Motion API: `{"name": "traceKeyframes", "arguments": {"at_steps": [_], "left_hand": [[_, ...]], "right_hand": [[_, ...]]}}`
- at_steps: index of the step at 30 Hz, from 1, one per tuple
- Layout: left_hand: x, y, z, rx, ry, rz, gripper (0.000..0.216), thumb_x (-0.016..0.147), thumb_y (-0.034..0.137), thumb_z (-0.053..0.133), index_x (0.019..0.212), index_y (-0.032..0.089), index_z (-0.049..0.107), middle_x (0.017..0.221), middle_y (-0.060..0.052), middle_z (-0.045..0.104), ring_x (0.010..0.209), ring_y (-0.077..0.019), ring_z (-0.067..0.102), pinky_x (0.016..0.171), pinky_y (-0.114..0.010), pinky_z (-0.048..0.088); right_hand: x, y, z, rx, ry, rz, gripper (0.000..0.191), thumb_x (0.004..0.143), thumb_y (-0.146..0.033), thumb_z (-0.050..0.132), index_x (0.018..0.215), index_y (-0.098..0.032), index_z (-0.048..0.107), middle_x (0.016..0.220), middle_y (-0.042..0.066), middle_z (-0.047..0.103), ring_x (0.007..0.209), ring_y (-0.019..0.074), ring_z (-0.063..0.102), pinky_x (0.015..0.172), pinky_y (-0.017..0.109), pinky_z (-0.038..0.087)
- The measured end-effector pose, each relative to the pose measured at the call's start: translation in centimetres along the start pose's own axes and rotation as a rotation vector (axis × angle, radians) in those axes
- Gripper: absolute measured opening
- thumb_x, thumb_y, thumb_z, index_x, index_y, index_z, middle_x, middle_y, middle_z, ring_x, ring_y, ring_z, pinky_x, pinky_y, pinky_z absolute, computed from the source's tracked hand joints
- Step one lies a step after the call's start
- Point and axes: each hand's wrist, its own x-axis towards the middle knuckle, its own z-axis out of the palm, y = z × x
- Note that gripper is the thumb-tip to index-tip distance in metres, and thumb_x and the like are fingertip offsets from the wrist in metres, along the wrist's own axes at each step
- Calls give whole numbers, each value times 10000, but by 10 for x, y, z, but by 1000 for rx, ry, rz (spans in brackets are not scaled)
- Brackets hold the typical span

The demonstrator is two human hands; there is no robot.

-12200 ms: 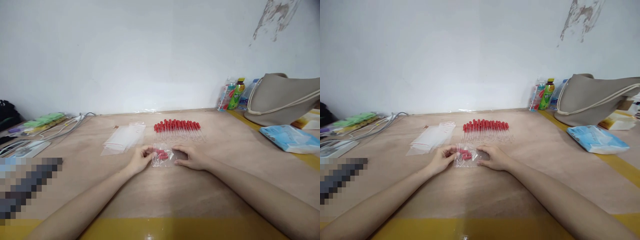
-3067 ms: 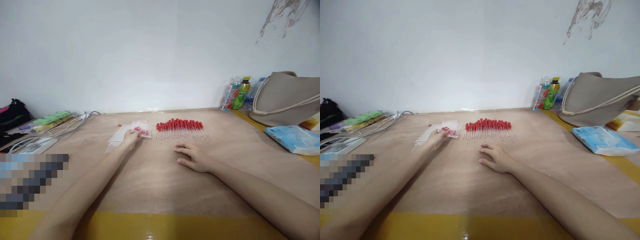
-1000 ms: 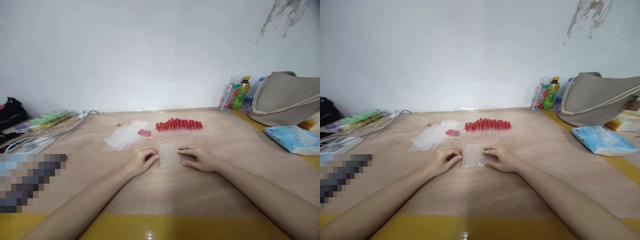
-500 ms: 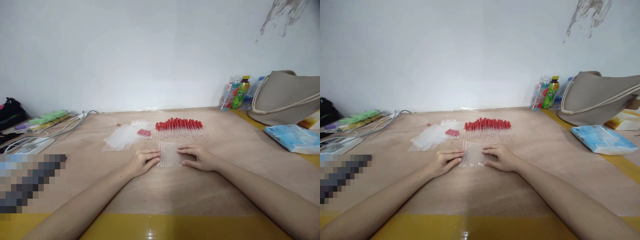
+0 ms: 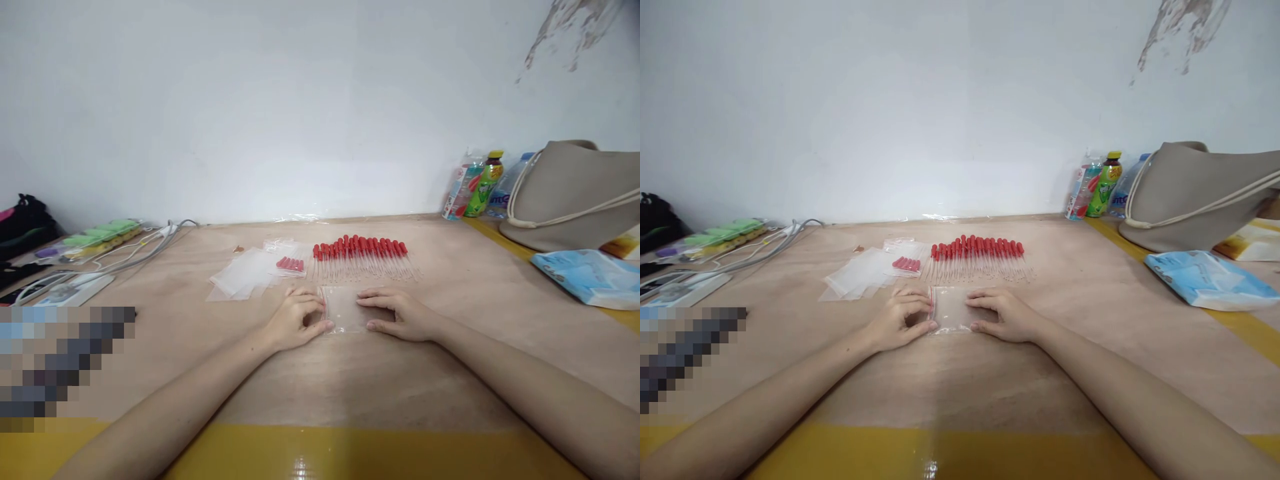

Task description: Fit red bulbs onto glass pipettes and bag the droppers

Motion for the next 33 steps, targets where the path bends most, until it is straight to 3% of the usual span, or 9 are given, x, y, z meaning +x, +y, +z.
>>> {"name": "traceKeyframes", "arguments": {"at_steps": [4,7,10,15,18,22,26,29,33], "left_hand": [[1,4,-1,-168,-125,-22,221,852,303,458,777,159,608,784,-38,640,756,-140,583,710,-271,444],[0,0,-4,-194,-199,-38,234,844,351,476,912,176,616,967,-57,646,924,-165,579,833,-303,428],[-1,-4,-6,-135,-274,-24,387,841,413,473,1177,231,527,1238,-76,534,1169,-203,458,1009,-388,289],[1,-2,-12,37,-410,66,469,877,449,377,1329,340,310,1408,-52,309,1280,-229,315,1029,-475,193],[0,-1,-16,99,-421,117,514,872,463,377,1353,319,267,1444,-70,208,1293,-249,285,1031,-479,187],[-4,-5,-18,112,-368,115,547,857,464,409,1357,284,278,1454,-92,160,1301,-264,265,1028,-458,229],[-10,-10,-14,-66,-233,43,434,871,391,413,1279,246,435,1415,-84,297,1282,-235,311,1013,-385,309],[-9,-18,-11,-220,-29,-92,335,899,333,351,1034,204,629,1222,-74,535,1122,-189,501,942,-330,397],[13,-39,-9,-105,226,-294,242,838,344,453,825,181,631,862,-44,650,835,-176,589,770,-314,461]], "right_hand": [[0,-1,0,12,-5,3,497,771,-465,564,1202,-220,532,1247,87,516,1140,228,478,963,413,388],[0,-2,-1,3,-6,9,495,769,-466,566,1194,-214,539,1240,89,521,1139,227,478,964,415,388],[0,-2,-1,-13,-10,13,492,767,-469,566,1184,-208,548,1233,94,525,1130,229,485,956,417,396],[-1,0,-3,-12,-16,5,488,773,-461,564,1188,-205,544,1235,92,524,1135,227,481,964,412,390],[-2,2,-6,-6,-15,8,484,782,-453,556,1205,-219,526,1237,81,524,1146,221,471,972,409,384],[-4,5,-8,-27,1,5,532,779,-459,559,1243,-210,486,1266,92,494,1176,224,439,986,409,367],[-3,5,-9,-49,6,-8,588,770,-472,564,1278,-206,441,1305,97,451,1206,228,403,997,414,349],[-3,5,-9,-46,1,-1,591,764,-480,567,1274,-206,447,1298,101,458,1202,238,407,992,423,348],[-4,7,-9,-19,-1,9,577,758,-485,571,1260,-220,467,1273,100,486,1178,253,433,975,443,359]]}}
